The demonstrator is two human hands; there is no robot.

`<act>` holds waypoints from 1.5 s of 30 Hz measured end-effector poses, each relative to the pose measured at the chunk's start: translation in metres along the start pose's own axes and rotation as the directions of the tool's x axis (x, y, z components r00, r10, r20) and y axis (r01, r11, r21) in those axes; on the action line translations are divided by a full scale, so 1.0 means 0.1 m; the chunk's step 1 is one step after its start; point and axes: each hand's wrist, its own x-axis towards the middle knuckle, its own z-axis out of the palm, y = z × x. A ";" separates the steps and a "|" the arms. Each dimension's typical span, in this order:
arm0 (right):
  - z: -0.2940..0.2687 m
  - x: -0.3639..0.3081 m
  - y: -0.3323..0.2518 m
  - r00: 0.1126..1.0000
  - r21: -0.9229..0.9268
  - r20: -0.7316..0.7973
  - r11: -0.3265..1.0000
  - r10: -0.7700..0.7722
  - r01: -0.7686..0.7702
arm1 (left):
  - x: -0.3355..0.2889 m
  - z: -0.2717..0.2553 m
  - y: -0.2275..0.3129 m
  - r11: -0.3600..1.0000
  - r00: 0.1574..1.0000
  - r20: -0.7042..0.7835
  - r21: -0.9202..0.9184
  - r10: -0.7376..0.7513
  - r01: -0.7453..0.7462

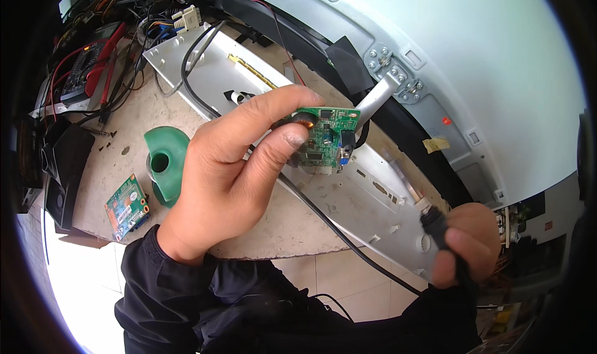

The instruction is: The person uses a soldering iron to heat and attach a small black component to a green circuit board. They then use a multimeter to test the component's electrical continuity before soldering it onto the board.

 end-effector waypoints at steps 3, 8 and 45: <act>-0.10 0.18 -0.04 0.969 0.149 0.249 0.988 0.003 -0.042 | 0.02 0.05 -0.01 0.999 1.000 0.010 -0.046 -0.011 0.011; -0.04 0.03 -0.06 0.995 0.062 -0.019 0.994 0.096 -0.095 | 0.02 0.02 -0.02 1.000 1.000 -0.003 -0.018 0.011 -0.011; 0.05 0.38 -0.13 0.997 -0.122 0.051 0.990 -0.060 0.065 | 0.02 0.03 0.03 0.996 0.997 0.029 0.054 0.075 -0.077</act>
